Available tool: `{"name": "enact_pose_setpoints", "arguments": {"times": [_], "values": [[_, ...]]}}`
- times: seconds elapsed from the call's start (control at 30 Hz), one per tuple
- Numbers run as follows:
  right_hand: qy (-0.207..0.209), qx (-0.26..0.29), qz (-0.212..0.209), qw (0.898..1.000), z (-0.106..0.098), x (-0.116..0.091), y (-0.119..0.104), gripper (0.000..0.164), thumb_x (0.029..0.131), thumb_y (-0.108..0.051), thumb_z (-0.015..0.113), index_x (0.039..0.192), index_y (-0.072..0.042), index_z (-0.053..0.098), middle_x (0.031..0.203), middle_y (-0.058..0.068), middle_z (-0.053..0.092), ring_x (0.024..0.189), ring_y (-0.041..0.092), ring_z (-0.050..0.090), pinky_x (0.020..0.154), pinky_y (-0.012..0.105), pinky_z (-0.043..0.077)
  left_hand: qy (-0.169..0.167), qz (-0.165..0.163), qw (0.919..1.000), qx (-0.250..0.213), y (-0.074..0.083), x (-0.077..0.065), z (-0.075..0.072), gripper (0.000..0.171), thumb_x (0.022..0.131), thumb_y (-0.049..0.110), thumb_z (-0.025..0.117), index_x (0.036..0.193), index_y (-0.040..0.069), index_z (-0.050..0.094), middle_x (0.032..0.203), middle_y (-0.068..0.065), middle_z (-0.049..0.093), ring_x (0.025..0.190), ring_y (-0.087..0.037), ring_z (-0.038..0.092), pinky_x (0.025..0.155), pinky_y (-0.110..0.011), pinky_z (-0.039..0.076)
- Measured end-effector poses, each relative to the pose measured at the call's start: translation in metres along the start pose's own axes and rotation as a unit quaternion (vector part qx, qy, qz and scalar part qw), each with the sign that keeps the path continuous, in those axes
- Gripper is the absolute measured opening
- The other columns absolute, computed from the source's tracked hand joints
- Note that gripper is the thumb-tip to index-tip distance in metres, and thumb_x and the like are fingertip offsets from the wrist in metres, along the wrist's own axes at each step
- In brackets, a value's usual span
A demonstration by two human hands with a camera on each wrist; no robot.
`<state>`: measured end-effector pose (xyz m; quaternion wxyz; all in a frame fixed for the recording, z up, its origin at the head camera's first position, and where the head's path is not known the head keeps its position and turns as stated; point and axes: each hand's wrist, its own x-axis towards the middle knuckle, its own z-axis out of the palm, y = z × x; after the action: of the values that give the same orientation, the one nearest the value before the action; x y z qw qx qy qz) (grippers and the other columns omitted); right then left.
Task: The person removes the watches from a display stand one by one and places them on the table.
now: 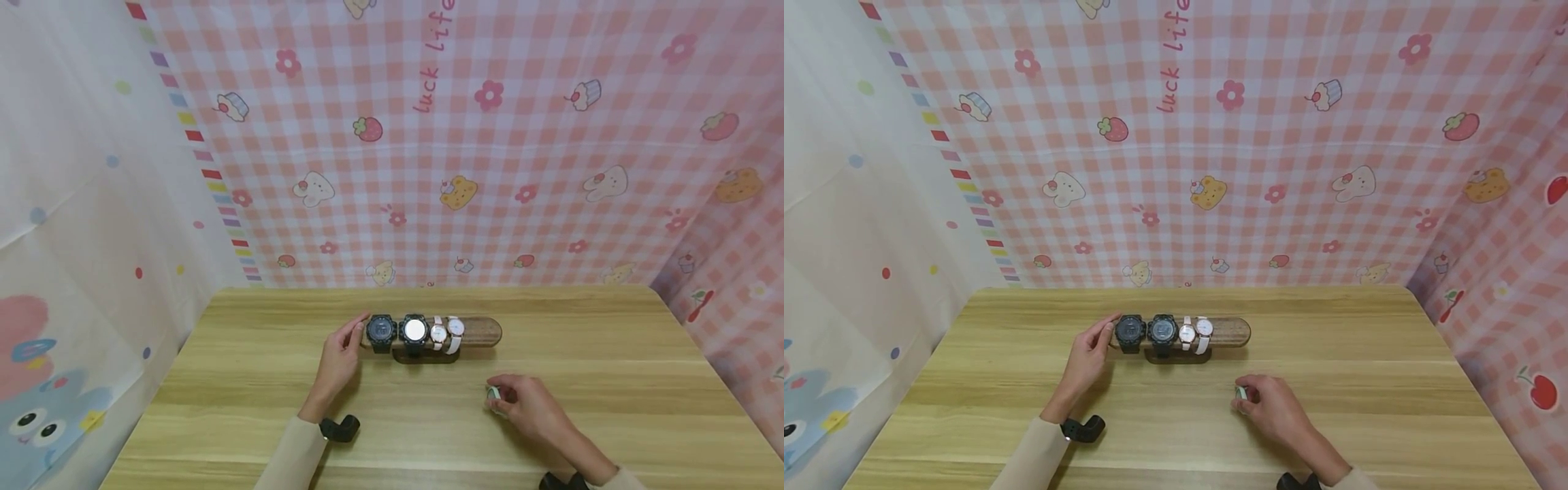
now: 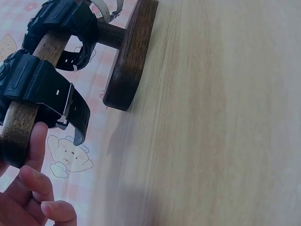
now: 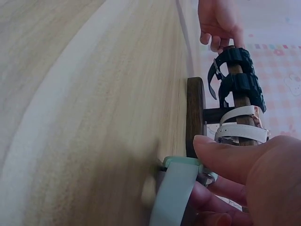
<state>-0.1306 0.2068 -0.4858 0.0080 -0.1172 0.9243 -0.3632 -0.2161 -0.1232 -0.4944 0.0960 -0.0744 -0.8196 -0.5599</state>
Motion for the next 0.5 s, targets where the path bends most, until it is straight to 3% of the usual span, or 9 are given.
{"name": "enact_pose_setpoints", "arguments": {"times": [0.23, 0.5], "values": [[0.002, -0.008, -0.002, 1.0, 0.002, -0.001, -0.001, 0.032, 0.079, -0.015, 0.082, 0.106, -0.001, 0.073, 0.072, -0.009, 0.058, 0.067, 0.0, 0.05, 0.063, 0.022, 0.048, -0.01, 0.006, 0.9999, -0.005, 0.031, -0.01, -0.006, 0.032, 0.105, 0.01, 0.047, 0.133, 0.002, 0.062, 0.074, -0.017, 0.049, 0.066, -0.01, 0.043, 0.071, -0.025, 0.041], [-0.009, -0.004, -0.011, 1.0, -0.002, 0.002, -0.001, 0.04, 0.081, -0.016, 0.081, 0.114, 0.004, 0.069, 0.069, -0.011, 0.056, 0.063, -0.001, 0.049, 0.061, 0.021, 0.047, -0.007, 0.002, 0.9999, -0.01, 0.034, -0.01, -0.007, 0.032, 0.105, 0.011, 0.048, 0.134, 0.003, 0.062, 0.08, -0.027, 0.05, 0.069, -0.017, 0.045, 0.077, -0.027, 0.042]]}}
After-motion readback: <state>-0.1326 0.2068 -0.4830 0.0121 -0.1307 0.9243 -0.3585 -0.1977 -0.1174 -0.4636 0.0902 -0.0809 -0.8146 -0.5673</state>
